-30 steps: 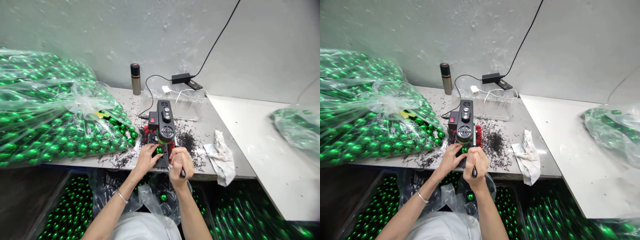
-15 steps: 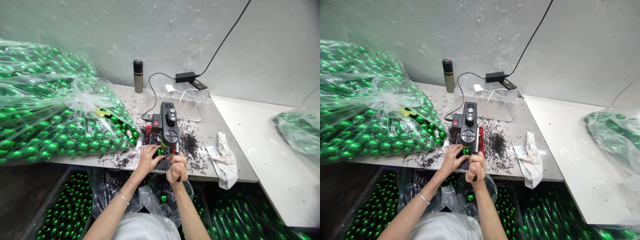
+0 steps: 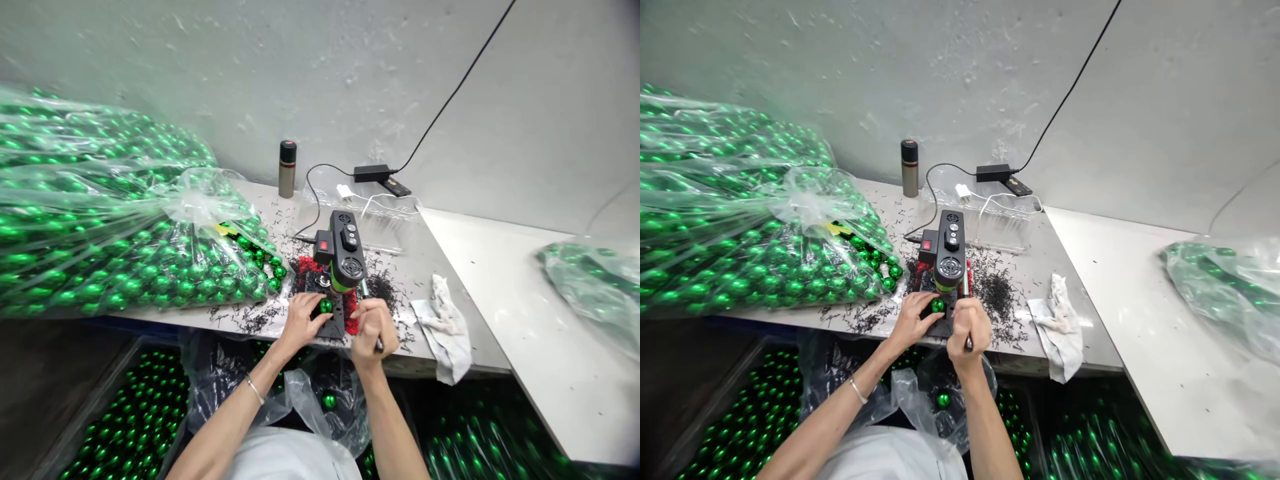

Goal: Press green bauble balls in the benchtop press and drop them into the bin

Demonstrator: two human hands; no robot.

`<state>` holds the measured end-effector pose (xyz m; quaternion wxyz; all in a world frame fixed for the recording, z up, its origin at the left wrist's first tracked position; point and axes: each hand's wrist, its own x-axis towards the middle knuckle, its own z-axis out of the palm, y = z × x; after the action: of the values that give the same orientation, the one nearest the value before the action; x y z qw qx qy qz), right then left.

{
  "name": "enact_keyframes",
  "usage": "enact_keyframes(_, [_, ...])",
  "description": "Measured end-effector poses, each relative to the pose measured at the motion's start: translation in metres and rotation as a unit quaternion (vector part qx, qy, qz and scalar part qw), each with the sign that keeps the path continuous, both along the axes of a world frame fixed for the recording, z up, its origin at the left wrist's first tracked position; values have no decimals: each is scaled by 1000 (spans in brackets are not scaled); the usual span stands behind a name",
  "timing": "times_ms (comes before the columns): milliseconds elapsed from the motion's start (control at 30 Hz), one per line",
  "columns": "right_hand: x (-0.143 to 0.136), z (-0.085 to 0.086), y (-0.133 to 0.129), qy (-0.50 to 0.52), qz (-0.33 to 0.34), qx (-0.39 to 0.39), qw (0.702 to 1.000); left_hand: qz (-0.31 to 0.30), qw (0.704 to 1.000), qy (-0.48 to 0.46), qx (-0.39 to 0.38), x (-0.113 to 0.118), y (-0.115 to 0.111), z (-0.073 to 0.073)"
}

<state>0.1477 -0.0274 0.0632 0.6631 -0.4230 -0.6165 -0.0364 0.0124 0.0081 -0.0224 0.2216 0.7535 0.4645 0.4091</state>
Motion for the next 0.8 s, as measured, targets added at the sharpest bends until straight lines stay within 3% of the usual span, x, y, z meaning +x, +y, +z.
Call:
enact_keyframes(100, [-4,28,-3,41,7,-55,998,-11,1000,6,15,-14,-24,-3])
enact_keyframes(233, [-11,29,-5,75,6,-59,995,-8,999,36,36,-40,-37,3])
enact_keyframes(300, [-14,20,-4,88,2,-46,995,40,997,43,46,-50,-20,12])
enact_keyframes(400, [-15,10,-3,90,4,-19,996,142,987,66,25,-57,24,29])
enact_keyframes(533, [-12,6,-1,69,15,3,997,158,981,107,-36,-56,68,37])
enact_keyframes(700, [-11,6,-1,58,13,0,998,152,981,105,-55,-58,74,39])
enact_keyframes(800, [-13,6,-1,51,10,10,999,116,987,15,-109,-66,67,51])
